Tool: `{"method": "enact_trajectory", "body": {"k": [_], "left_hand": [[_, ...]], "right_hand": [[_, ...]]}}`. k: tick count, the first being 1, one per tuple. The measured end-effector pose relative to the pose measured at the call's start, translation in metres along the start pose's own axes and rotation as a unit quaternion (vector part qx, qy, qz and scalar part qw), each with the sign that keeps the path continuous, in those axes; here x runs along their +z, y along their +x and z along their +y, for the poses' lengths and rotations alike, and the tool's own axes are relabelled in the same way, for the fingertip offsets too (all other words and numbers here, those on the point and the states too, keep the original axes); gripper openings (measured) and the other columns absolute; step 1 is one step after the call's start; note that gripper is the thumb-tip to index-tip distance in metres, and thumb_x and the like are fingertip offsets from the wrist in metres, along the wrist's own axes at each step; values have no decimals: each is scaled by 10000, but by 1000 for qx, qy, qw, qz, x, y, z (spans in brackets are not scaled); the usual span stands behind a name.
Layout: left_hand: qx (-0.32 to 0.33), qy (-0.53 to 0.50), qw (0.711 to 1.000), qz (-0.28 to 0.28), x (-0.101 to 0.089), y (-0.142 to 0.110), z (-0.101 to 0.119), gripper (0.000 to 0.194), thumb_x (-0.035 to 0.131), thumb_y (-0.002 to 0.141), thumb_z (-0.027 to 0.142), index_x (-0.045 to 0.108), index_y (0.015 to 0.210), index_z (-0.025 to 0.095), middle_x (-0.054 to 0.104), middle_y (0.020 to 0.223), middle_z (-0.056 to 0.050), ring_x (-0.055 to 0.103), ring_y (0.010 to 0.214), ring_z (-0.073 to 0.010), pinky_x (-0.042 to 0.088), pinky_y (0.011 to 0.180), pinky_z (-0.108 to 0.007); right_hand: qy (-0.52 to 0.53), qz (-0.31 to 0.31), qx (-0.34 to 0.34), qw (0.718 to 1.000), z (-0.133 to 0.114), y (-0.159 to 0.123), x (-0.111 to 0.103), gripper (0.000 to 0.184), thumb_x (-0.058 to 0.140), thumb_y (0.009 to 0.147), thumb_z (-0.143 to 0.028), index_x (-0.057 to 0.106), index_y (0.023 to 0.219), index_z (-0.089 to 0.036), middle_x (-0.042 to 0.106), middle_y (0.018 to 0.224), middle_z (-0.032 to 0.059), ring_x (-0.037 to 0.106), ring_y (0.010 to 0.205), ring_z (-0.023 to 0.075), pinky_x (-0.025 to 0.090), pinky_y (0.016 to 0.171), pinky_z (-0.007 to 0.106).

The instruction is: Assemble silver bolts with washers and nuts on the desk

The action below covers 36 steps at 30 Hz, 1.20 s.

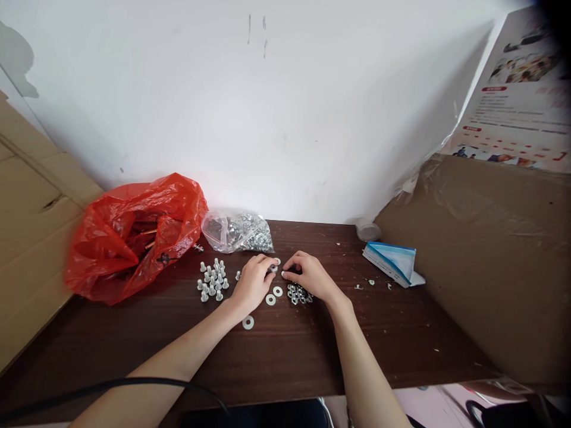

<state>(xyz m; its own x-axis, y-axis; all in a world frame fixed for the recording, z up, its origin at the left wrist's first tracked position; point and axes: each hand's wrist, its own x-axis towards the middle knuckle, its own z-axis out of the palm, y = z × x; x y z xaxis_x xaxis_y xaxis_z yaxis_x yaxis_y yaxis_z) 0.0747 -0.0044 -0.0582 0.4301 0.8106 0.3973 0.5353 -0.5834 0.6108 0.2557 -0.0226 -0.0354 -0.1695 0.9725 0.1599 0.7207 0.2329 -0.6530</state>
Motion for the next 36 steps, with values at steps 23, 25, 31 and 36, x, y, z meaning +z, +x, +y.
{"method": "enact_trajectory", "body": {"k": [23, 25, 31, 36], "left_hand": [[-33, -2, 999, 8, -1, 1, 3, 459, 570, 735, 32, 511, 1158, 201, 634, 934, -43, 584, 785, -177, 501, 786, -357], [-32, -3, 999, 9, 0, 1, 2, 480, 570, 734, 31, 495, 1176, 203, 635, 952, -48, 587, 804, -181, 497, 803, -364], [-35, -12, 999, 17, 2, 1, 0, 505, 575, 727, 27, 480, 1191, 204, 641, 958, -51, 601, 830, -187, 498, 813, -368], [-34, -14, 999, 18, 2, 1, -1, 505, 568, 724, 15, 485, 1187, 201, 645, 960, -54, 609, 833, -190, 502, 807, -365]], "right_hand": [[198, 86, -16, 976, -18, 10, 24, 124, 639, 757, -251, 676, 844, -170, 697, 844, 42, 634, 737, 159, 510, 701, 284], [170, 93, -27, 981, -18, 10, 23, 100, 631, 761, -230, 679, 830, -176, 690, 837, 35, 618, 725, 152, 496, 692, 279], [101, 104, -52, 988, -16, 9, 21, 68, 611, 793, -204, 675, 813, -195, 661, 817, 26, 582, 703, 151, 463, 674, 279], [71, 96, -52, 991, -19, 8, 23, 63, 642, 794, -235, 678, 831, -199, 635, 817, 22, 568, 709, 150, 454, 685, 278]]}}
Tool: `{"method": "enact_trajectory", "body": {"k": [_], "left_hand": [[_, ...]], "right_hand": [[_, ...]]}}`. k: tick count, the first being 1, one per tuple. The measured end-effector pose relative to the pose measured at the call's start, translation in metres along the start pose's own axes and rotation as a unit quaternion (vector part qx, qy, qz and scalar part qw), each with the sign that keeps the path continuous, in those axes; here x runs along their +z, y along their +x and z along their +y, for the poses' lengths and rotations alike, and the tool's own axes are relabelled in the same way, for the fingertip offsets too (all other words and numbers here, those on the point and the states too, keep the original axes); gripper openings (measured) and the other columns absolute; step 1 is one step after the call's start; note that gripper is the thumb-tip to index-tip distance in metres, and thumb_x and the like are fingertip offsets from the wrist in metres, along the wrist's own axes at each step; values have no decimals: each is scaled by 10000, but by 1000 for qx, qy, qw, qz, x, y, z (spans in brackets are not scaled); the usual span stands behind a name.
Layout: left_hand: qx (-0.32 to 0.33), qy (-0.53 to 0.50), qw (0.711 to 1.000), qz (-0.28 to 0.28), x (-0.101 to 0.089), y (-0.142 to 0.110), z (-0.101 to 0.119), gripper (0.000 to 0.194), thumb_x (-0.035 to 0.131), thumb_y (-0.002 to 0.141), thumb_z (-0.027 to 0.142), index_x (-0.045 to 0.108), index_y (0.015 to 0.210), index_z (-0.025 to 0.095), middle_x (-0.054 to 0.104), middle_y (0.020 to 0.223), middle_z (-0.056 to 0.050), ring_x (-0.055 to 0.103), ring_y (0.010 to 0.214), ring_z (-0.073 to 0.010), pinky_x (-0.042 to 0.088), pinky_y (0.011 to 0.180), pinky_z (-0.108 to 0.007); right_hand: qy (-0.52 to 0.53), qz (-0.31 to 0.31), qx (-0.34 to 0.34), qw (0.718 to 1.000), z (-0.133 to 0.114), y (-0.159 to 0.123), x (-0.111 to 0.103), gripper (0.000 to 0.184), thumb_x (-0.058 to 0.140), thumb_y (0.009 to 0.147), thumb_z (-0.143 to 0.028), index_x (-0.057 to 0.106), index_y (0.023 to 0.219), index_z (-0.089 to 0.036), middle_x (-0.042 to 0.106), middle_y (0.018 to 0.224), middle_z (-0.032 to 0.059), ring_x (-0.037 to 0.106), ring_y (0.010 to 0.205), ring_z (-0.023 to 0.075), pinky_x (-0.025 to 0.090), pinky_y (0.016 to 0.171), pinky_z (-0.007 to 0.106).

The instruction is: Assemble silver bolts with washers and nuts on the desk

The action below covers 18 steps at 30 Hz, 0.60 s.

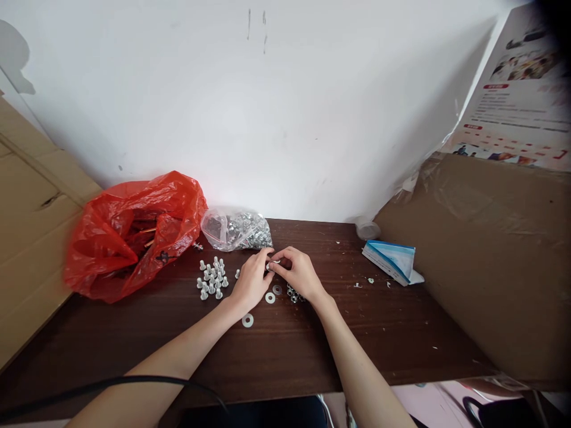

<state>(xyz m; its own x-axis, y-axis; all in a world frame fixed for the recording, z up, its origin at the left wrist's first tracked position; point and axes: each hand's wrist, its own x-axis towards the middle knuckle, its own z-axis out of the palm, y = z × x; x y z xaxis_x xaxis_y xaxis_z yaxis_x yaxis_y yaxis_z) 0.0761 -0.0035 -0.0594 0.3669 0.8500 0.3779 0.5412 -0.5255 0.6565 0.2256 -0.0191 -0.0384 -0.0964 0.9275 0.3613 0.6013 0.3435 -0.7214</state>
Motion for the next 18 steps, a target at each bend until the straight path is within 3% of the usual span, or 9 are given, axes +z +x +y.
{"method": "enact_trajectory", "body": {"k": [18], "left_hand": [[5, -37, 999, 18, -3, 2, 3, 340, 624, 744, 83, 610, 1072, 169, 614, 932, -44, 577, 713, -141, 510, 688, -290]], "right_hand": [[-2, -6, 26, 1000, 0, 1, 0, 105, 582, 809, -170, 678, 851, -179, 693, 811, 36, 635, 742, 169, 468, 684, 277]]}}
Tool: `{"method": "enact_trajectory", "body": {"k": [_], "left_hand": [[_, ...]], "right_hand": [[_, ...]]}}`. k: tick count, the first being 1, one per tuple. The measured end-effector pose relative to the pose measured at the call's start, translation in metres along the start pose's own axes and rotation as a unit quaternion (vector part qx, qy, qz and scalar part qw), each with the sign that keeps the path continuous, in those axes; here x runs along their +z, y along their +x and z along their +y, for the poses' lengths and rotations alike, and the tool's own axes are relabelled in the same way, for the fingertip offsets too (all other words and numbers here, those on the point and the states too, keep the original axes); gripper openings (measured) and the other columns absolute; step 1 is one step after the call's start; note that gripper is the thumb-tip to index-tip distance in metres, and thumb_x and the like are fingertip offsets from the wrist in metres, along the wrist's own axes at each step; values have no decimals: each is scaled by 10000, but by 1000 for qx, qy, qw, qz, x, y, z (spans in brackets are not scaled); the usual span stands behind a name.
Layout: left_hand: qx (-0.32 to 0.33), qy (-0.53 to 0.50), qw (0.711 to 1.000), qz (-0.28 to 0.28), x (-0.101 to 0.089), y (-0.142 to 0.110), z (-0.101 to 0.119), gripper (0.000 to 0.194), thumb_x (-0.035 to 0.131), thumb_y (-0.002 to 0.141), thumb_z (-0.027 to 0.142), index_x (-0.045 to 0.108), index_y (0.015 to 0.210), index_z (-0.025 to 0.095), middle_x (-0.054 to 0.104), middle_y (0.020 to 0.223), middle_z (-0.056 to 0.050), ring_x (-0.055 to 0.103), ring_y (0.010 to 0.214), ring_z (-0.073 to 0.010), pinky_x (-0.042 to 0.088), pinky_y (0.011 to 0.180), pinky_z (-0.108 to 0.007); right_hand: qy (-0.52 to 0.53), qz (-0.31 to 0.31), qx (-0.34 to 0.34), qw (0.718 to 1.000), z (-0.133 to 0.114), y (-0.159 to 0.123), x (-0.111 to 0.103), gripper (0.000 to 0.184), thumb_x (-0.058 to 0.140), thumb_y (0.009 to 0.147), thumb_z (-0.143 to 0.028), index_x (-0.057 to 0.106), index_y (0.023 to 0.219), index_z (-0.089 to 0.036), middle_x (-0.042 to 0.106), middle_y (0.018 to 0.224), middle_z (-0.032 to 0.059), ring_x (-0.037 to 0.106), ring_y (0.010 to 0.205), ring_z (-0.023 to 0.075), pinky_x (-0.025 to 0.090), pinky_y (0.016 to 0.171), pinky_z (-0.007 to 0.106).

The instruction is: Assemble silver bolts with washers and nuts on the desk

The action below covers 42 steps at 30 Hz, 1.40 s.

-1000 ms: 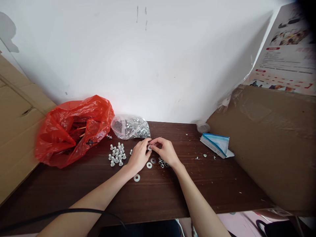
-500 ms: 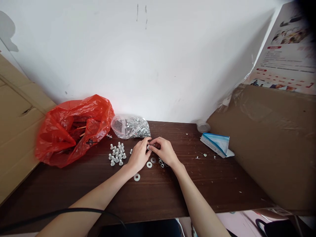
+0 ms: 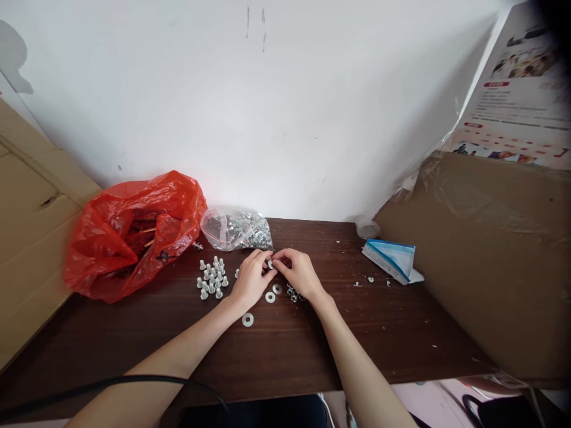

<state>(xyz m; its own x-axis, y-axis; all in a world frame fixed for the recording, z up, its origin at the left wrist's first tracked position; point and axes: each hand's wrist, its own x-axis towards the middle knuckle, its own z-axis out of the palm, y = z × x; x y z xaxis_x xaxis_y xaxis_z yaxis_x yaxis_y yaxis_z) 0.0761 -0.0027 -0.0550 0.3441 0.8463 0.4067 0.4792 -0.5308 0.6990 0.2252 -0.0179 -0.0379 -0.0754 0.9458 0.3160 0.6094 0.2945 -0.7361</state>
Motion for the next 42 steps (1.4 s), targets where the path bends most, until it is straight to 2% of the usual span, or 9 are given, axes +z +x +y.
{"method": "enact_trajectory", "body": {"k": [9, 27, 30, 36, 42], "left_hand": [[4, -5, 1000, -3, -1, -1, 2, 234, 614, 762, 72, 639, 974, 167, 590, 846, -22, 567, 706, -140, 487, 665, -267], [-2, -9, 1000, -9, 0, 0, 0, 297, 678, 705, 38, 623, 972, 156, 641, 868, -35, 574, 718, -141, 503, 707, -289], [-1, -1, 1000, -8, 0, 0, 0, 355, 695, 692, 41, 606, 1016, 154, 651, 889, -39, 585, 734, -148, 510, 721, -300], [1, 38, 999, -15, 2, -3, 0, 397, 665, 723, 44, 573, 1094, 154, 646, 980, -60, 603, 835, -177, 513, 804, -349], [16, 56, 998, -17, 2, -3, 0, 369, 611, 744, 31, 580, 1087, 164, 633, 1004, -70, 596, 852, -192, 511, 815, -375]], "right_hand": [[-25, -5, -2, 1000, -2, -1, -2, 113, 568, 825, -185, 681, 832, -176, 692, 806, 36, 626, 737, 173, 456, 686, 277], [-35, -6, -9, 999, 6, 0, 1, 91, 578, 816, -178, 668, 809, -188, 667, 797, 15, 569, 686, 149, 410, 653, 257], [-31, -4, -6, 999, 7, 0, -1, 86, 583, 826, -201, 667, 813, -190, 671, 797, 15, 577, 692, 152, 413, 658, 259], [-96, 27, -1, 995, 11, 1, -6, 164, 510, 889, -202, 672, 902, -190, 661, 897, 50, 589, 855, 194, 435, 753, 298], [-186, 2, 4, 983, 11, 1, 1, 213, 532, 892, -235, 666, 1055, -205, 603, 947, 80, 537, 957, 233, 442, 810, 340]]}}
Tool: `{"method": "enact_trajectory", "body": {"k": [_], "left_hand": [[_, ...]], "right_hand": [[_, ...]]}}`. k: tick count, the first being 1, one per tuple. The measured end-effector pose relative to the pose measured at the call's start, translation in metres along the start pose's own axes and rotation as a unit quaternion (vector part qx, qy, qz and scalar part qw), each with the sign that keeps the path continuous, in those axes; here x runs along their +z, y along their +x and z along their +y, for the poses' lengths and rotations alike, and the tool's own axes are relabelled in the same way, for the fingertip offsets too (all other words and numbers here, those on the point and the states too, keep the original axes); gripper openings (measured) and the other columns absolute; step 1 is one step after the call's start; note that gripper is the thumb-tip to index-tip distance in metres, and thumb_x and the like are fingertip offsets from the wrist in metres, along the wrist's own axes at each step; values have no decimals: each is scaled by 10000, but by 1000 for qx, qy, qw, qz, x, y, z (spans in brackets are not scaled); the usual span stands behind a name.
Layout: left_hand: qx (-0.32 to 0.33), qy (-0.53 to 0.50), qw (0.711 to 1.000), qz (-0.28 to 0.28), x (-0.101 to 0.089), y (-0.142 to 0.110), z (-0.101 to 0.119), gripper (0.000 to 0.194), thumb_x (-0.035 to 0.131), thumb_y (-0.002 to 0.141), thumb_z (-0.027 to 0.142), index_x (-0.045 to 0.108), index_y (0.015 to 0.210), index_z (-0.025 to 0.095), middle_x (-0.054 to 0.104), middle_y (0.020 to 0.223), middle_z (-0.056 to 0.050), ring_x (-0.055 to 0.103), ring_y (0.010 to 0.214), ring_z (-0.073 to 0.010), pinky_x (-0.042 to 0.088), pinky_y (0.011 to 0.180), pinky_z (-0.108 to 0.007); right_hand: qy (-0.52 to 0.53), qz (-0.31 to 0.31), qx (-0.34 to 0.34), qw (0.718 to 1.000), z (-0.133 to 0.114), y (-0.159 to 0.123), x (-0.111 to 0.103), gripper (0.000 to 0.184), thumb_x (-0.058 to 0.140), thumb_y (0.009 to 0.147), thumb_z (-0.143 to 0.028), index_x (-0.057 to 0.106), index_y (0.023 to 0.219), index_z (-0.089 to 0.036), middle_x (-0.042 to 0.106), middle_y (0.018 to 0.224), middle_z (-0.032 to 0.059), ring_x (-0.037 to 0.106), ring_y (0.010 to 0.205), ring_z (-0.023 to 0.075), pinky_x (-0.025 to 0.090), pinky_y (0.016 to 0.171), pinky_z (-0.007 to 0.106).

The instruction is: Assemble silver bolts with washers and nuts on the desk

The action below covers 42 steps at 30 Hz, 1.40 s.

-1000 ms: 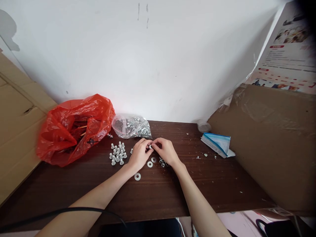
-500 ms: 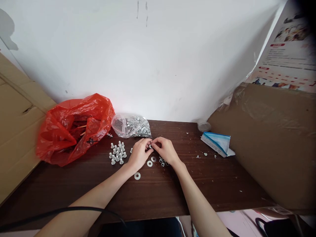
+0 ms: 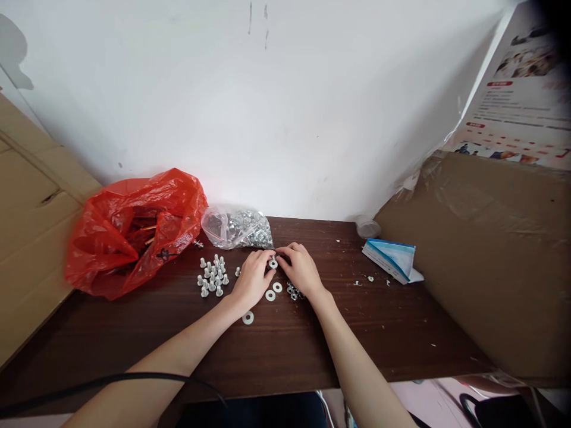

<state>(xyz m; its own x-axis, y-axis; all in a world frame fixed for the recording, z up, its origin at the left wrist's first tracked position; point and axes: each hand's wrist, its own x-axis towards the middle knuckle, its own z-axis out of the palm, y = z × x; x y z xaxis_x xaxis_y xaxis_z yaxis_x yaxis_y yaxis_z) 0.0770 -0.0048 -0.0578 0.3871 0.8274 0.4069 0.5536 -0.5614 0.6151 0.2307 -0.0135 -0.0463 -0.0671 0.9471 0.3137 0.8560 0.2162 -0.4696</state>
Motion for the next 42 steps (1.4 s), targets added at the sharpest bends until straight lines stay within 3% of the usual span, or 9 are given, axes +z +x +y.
{"method": "enact_trajectory", "body": {"k": [8, 15, 19, 28, 42], "left_hand": [[-3, 25, 1000, -10, -1, 1, 1, 328, 596, 759, 49, 604, 1069, 154, 626, 974, -64, 596, 853, -197, 508, 816, -362], [-22, 25, 999, -8, -2, 1, 3, 367, 611, 752, 46, 593, 1107, 133, 636, 991, -80, 603, 856, -203, 511, 829, -376], [-23, 24, 999, -1, 0, 1, 1, 387, 619, 741, 49, 587, 1118, 131, 643, 975, -77, 607, 868, -206, 515, 828, -377], [-18, 15, 1000, 12, 2, 0, -2, 490, 623, 735, 57, 540, 1210, 143, 654, 983, -71, 611, 868, -199, 512, 843, -389], [-11, 27, 999, -12, -5, 2, 5, 271, 664, 744, 114, 657, 1014, 139, 629, 856, -57, 588, 765, -191, 489, 727, -320]], "right_hand": [[12, -9, 14, 1000, 2, 4, 3, 128, 576, 852, -222, 662, 940, -183, 591, 946, 79, 545, 937, 233, 446, 818, 355], [176, 14, 34, 984, 3, 5, -6, 20, 612, 777, -161, 606, 787, -177, 646, 755, 6, 583, 680, 156, 456, 660, 277], [241, 12, -2, 970, -3, 2, -15, 27, 604, 780, -183, 626, 794, -175, 664, 770, 6, 607, 702, 149, 457, 647, 253], [197, -23, -84, 977, -6, -2, -19, 107, 565, 784, -110, 649, 775, -176, 642, 829, 24, 593, 753, 149, 449, 671, 261], [204, -36, -94, 974, -7, -5, -23, 166, 536, 786, -68, 650, 852, -170, 643, 869, 32, 599, 776, 143, 465, 689, 259]]}}
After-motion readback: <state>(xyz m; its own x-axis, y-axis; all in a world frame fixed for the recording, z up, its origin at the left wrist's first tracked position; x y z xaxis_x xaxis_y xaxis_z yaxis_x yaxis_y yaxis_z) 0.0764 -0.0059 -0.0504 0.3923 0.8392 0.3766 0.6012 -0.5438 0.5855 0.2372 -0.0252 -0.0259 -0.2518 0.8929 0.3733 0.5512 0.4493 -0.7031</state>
